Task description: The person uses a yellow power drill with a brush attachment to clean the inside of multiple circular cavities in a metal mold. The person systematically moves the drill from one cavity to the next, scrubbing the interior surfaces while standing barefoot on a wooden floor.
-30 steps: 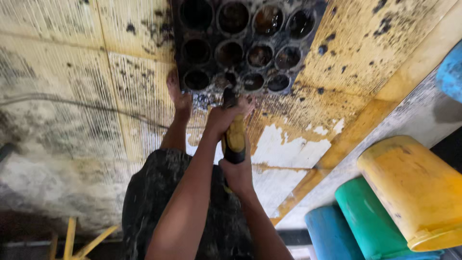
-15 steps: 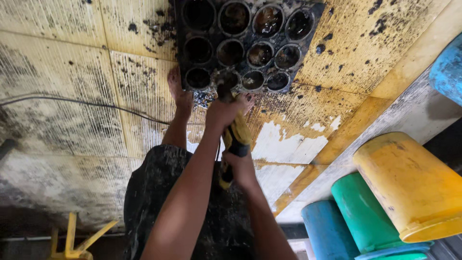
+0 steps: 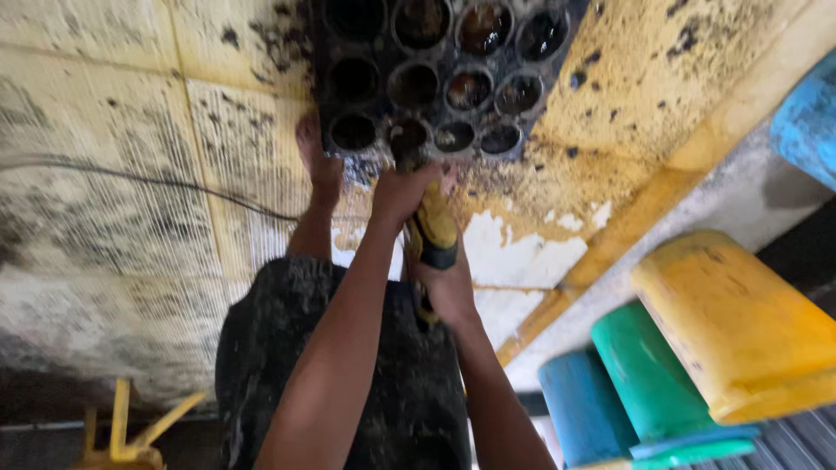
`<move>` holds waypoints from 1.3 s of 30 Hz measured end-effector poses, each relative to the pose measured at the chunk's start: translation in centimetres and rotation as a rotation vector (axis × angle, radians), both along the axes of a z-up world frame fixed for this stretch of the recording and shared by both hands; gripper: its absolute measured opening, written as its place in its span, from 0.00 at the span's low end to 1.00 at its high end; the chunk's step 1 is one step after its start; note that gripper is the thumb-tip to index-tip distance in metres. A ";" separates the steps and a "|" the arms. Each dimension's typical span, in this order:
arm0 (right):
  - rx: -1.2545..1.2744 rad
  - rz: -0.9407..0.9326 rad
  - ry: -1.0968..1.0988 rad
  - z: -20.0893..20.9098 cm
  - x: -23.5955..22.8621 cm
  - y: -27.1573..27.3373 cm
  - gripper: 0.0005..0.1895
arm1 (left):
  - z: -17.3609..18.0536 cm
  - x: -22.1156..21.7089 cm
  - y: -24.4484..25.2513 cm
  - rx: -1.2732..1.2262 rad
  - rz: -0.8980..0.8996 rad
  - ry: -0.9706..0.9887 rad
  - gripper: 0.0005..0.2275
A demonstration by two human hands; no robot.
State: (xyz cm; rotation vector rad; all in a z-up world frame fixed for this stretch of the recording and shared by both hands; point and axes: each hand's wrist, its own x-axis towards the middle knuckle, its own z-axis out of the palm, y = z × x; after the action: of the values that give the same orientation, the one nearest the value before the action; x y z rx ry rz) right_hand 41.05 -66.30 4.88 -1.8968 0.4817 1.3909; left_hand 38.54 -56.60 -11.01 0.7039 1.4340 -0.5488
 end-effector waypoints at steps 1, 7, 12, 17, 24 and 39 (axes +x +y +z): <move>0.015 -0.002 -0.093 -0.2 -0.6 0.5 0.43 | 0.3 0.0 -0.6 -0.025 0.044 -0.040 0.29; 0.007 -0.133 0.053 -2.4 -0.8 -1.5 0.30 | -0.2 0.6 -1.1 0.084 -0.122 0.040 0.29; 0.065 -0.055 -0.036 -1.6 -1.9 -2.2 0.29 | 0.5 0.9 -0.3 -0.054 -0.219 0.128 0.29; -0.111 -0.104 -0.058 -0.5 -2.2 0.3 0.29 | 1.2 2.1 0.7 -0.057 -0.182 0.028 0.28; 0.254 0.135 -0.086 2.7 -3.0 3.4 0.55 | 4.3 -5.3 3.0 -0.045 0.258 0.026 0.23; 0.206 -0.057 -0.027 -1.4 -4.9 5.5 0.56 | 0.0 -6.0 3.5 0.005 0.108 -0.085 0.25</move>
State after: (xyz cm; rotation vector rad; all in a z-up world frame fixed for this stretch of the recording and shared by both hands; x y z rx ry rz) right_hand 36.10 -60.76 3.49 -1.7206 0.3621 1.3226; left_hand 32.53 -53.11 -11.00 0.6420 1.3853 -0.4267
